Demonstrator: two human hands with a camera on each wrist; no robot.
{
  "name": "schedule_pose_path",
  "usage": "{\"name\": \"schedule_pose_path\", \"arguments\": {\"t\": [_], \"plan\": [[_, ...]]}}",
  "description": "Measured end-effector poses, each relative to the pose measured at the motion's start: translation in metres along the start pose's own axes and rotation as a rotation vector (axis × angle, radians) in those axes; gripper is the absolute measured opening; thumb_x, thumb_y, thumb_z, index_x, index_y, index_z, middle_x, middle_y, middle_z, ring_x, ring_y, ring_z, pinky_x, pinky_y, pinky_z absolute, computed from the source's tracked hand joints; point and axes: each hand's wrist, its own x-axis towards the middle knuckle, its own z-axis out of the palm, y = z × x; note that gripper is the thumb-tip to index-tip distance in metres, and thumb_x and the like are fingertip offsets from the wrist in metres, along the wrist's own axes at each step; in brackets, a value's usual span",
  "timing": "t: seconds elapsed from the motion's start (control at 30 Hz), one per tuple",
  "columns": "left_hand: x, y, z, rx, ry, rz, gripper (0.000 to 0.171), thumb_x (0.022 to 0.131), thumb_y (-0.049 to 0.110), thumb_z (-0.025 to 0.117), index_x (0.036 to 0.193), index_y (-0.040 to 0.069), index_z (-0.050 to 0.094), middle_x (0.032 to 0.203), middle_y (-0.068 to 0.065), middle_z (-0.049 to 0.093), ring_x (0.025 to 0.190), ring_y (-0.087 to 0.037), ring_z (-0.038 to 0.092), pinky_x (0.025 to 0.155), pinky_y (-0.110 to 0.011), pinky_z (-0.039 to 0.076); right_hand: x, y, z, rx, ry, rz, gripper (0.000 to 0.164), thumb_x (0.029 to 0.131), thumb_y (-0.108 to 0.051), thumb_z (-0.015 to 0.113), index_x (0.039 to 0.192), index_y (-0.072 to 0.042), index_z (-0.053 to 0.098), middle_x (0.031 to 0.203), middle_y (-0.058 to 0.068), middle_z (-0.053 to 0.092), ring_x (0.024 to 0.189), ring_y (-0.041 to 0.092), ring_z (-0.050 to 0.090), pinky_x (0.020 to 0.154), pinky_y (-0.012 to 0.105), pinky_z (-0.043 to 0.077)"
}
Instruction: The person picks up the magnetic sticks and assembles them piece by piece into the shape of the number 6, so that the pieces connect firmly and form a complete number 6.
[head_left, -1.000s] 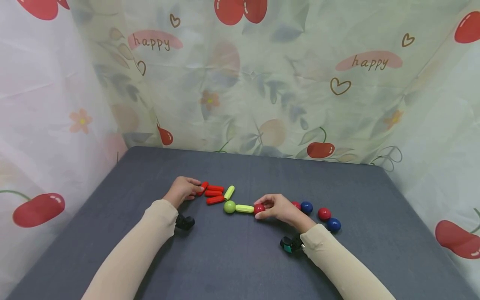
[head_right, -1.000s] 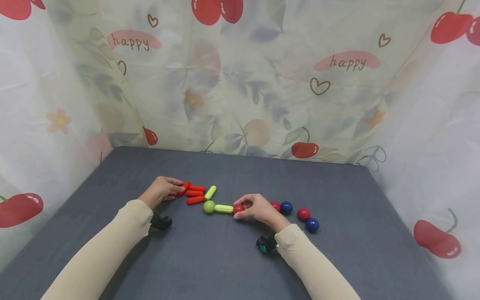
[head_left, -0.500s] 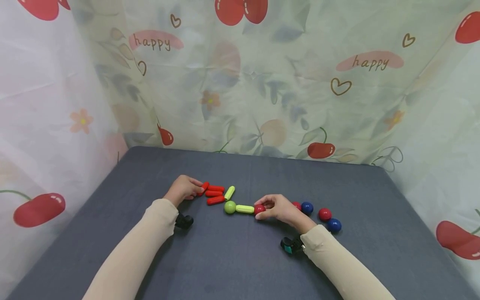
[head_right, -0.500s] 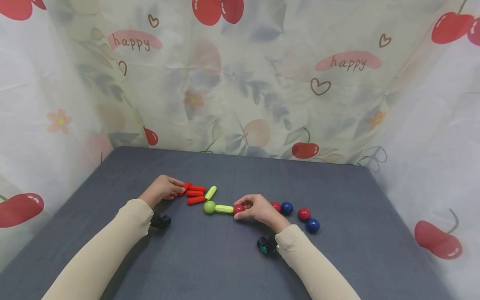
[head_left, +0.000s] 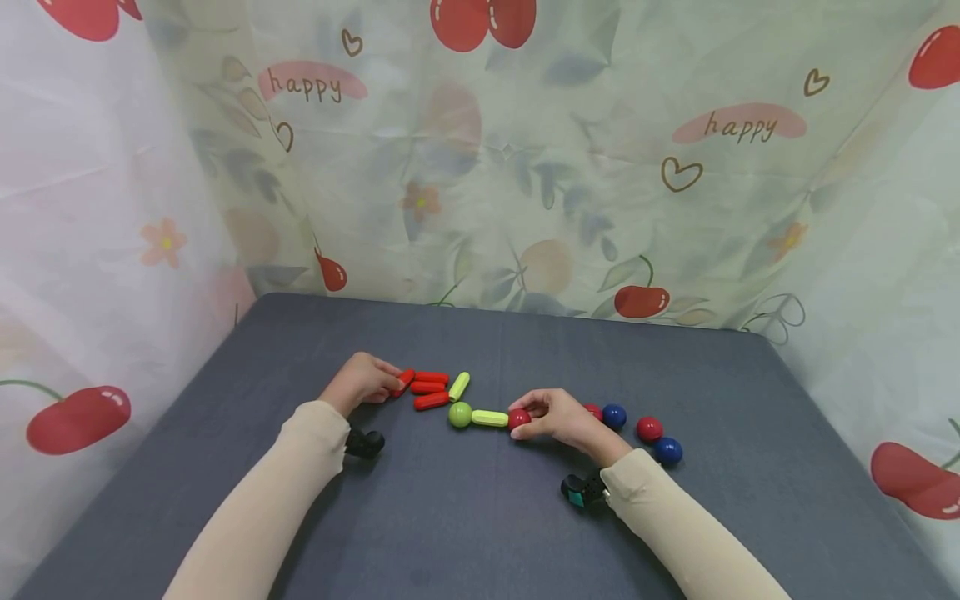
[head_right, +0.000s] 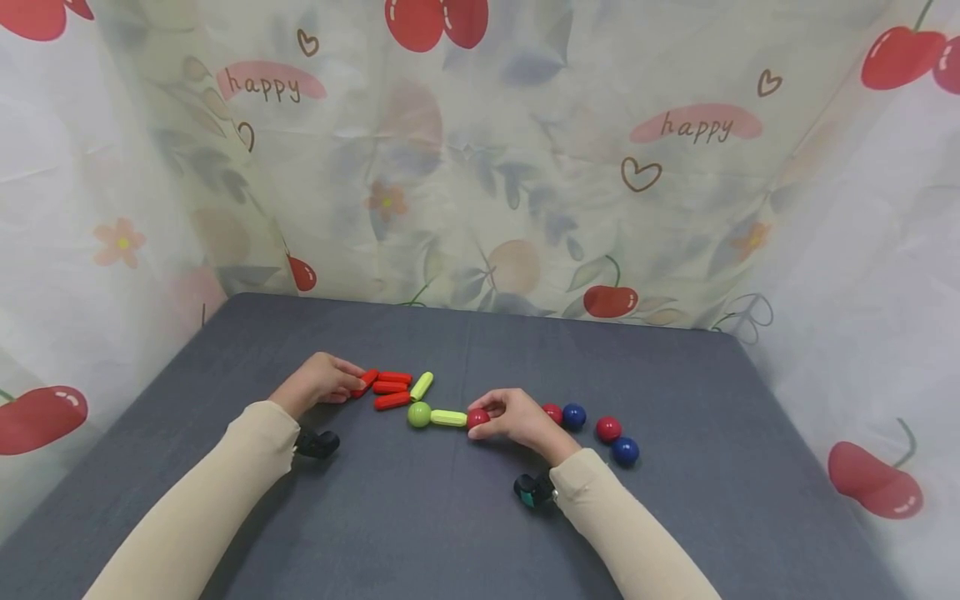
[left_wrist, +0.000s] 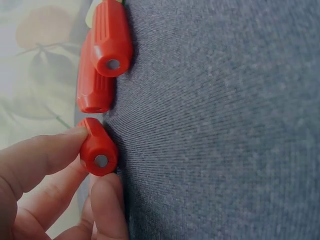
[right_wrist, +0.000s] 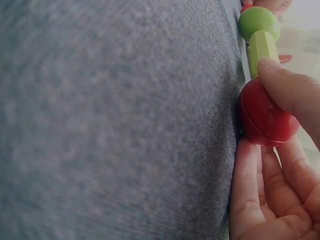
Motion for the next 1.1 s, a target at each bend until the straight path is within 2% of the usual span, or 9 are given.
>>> {"name": "schedule_pose_path", "arguments": {"t": [0.2, 0.43, 0.53, 0.67, 0.87, 1.1], "plan": [[-0.004, -0.003, -0.004, -0.018, -0.012, 0.004, 0.037, 0.088, 0.009, 0.07, 0.125, 0.004, 0.064, 0.116, -0.012, 0.066, 0.076, -0.013, 0.06, 0.064, -0.023, 0.055, 0.001, 0.001, 0.0, -0.003, 0.009, 0.015, 0.038, 0.077, -0.012, 0.082, 0.111, -0.004, 0.068, 0.101, 0.007, 0.067, 0.085, 0.015, 0.059, 0.075, 0.025, 0.052], [-0.011, -0.005, -0.01, -0.099, -0.041, 0.039, 0.042, 0.091, 0.008, 0.065, 0.132, 0.002, 0.057, 0.124, -0.015, 0.06, 0.073, -0.011, 0.057, 0.063, -0.022, 0.054, -0.003, -0.004, 0.001, -0.005, 0.014, 0.013, 0.038, 0.078, -0.009, 0.081, 0.112, -0.002, 0.067, 0.102, 0.008, 0.067, 0.085, 0.015, 0.058, 0.074, 0.025, 0.052], [-0.017, -0.004, -0.011, -0.119, -0.079, 0.062, 0.044, 0.092, 0.01, 0.063, 0.134, 0.002, 0.055, 0.12, -0.013, 0.06, 0.073, -0.011, 0.056, 0.064, -0.022, 0.054, -0.004, -0.005, 0.001, -0.002, 0.011, 0.012, 0.038, 0.078, -0.009, 0.081, 0.113, -0.002, 0.066, 0.103, 0.008, 0.067, 0.085, 0.014, 0.059, 0.075, 0.025, 0.052], [-0.028, -0.002, -0.01, -0.117, -0.115, 0.106, 0.044, 0.093, 0.012, 0.061, 0.135, 0.003, 0.054, 0.105, -0.007, 0.062, 0.071, -0.01, 0.056, 0.063, -0.022, 0.054, -0.001, -0.001, 0.001, 0.004, 0.008, 0.012, 0.038, 0.078, -0.012, 0.082, 0.112, -0.004, 0.067, 0.103, 0.007, 0.067, 0.085, 0.015, 0.059, 0.075, 0.025, 0.052], [-0.047, -0.002, 0.001, -0.087, -0.137, 0.165, 0.042, 0.091, 0.013, 0.064, 0.132, 0.005, 0.056, 0.096, -0.004, 0.062, 0.07, -0.012, 0.056, 0.065, -0.026, 0.054, -0.002, -0.004, 0.002, 0.004, 0.003, 0.015, 0.038, 0.078, -0.012, 0.081, 0.113, -0.004, 0.067, 0.104, 0.008, 0.067, 0.086, 0.016, 0.059, 0.076, 0.026, 0.053], [-0.067, -0.004, 0.027, -0.1, -0.179, 0.214, 0.042, 0.086, 0.008, 0.068, 0.126, 0.001, 0.057, 0.089, -0.006, 0.064, 0.071, -0.014, 0.06, 0.064, -0.028, 0.055, -0.003, -0.005, 0.001, 0.005, 0.002, 0.016, 0.038, 0.078, -0.012, 0.081, 0.113, -0.004, 0.067, 0.104, 0.008, 0.067, 0.086, 0.016, 0.059, 0.075, 0.026, 0.052]]}}
